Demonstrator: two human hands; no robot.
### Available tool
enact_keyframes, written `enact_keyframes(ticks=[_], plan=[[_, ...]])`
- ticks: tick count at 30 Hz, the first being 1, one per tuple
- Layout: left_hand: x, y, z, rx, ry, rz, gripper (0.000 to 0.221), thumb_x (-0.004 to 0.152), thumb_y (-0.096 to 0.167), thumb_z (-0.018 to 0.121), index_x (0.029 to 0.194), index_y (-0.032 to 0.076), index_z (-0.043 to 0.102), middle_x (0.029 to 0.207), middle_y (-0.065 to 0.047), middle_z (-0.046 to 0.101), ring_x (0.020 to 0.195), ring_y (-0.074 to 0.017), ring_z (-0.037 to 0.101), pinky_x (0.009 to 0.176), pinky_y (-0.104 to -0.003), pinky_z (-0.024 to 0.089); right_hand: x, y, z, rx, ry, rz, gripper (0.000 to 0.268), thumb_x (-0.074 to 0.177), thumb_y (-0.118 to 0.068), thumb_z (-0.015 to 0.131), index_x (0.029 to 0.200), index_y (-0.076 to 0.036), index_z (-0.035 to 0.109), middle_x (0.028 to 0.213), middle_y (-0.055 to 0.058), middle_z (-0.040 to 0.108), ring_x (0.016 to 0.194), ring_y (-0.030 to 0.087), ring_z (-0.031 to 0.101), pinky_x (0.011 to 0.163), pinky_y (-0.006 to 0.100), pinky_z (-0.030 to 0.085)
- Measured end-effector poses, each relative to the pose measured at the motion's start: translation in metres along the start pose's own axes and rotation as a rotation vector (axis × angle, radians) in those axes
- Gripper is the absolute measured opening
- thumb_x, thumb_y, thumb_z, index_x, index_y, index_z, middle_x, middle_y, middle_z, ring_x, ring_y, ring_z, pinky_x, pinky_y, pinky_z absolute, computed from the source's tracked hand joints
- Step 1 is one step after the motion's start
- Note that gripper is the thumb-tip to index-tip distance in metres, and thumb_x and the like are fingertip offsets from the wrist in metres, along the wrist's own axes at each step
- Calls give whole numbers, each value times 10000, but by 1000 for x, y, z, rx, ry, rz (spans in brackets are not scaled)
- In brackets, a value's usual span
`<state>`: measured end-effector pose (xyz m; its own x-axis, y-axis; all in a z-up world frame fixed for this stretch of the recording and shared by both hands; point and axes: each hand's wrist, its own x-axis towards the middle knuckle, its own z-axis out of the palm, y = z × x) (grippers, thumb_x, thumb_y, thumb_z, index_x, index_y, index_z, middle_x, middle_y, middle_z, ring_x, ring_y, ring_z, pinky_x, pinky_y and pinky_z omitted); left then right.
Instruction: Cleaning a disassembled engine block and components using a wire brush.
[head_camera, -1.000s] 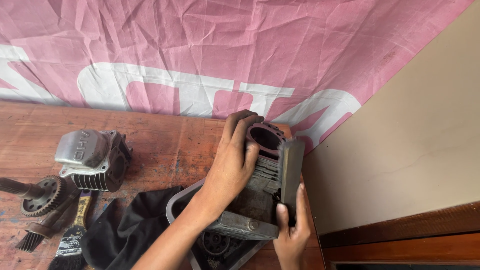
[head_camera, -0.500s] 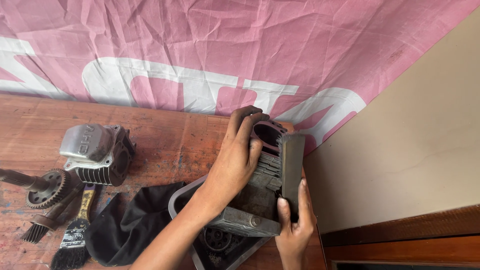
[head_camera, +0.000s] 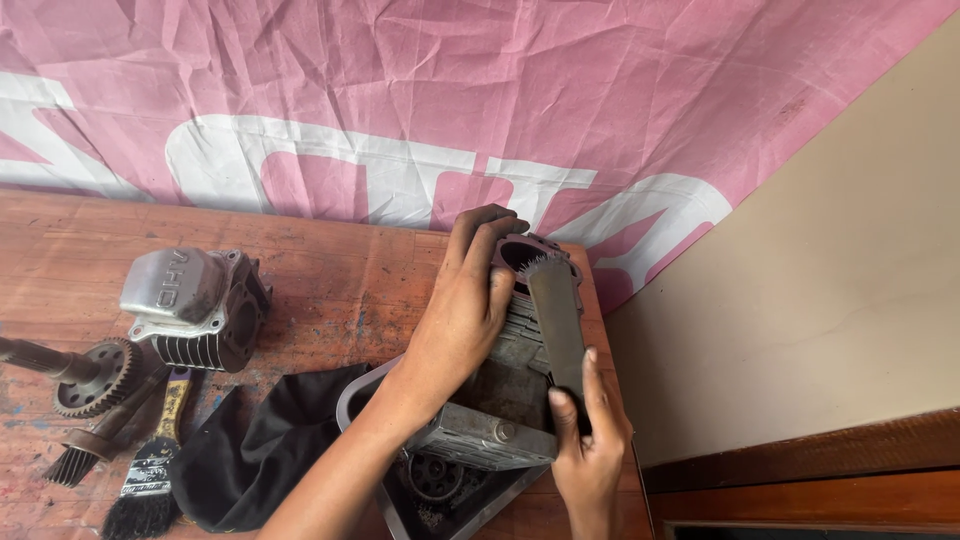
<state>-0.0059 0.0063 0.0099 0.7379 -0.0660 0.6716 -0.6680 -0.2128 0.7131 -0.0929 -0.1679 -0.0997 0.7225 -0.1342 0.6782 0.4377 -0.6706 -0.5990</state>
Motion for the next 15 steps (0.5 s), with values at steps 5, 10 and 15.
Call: enact_keyframes(ticks=[5, 10, 15], plan=[[1, 3, -1, 8, -8, -36, 376, 922, -8, 444, 1287, -66, 516, 1380, -216, 480, 1217, -369, 586, 1074, -461, 496, -58, 42, -1, -30, 25, 63, 549, 922, -57, 602, 1427, 113, 466, 1483, 306, 517, 1159, 318, 629, 931, 368, 506], [-1, 3, 1, -9, -15, -39, 375, 926, 1, 426, 1281, -64, 530, 1375, -212, 486, 1215, -368, 594, 1075, -464, 498, -59, 36, 3, -38, 60, 78, 461, 953, -11, 528, 1393, 121, 496, 1421, 331, 570, 1213, 382, 673, 987, 417, 566], [1, -2, 3, 13, 20, -6, 367, 911, -23, 449, 1270, -62, 515, 1352, -203, 510, 1199, -355, 593, 1066, -433, 482, -2, -6, 12, 77, 59, 22, 452, 991, -82, 583, 1421, 39, 517, 1308, 219, 654, 1043, 258, 704, 845, 329, 589]])
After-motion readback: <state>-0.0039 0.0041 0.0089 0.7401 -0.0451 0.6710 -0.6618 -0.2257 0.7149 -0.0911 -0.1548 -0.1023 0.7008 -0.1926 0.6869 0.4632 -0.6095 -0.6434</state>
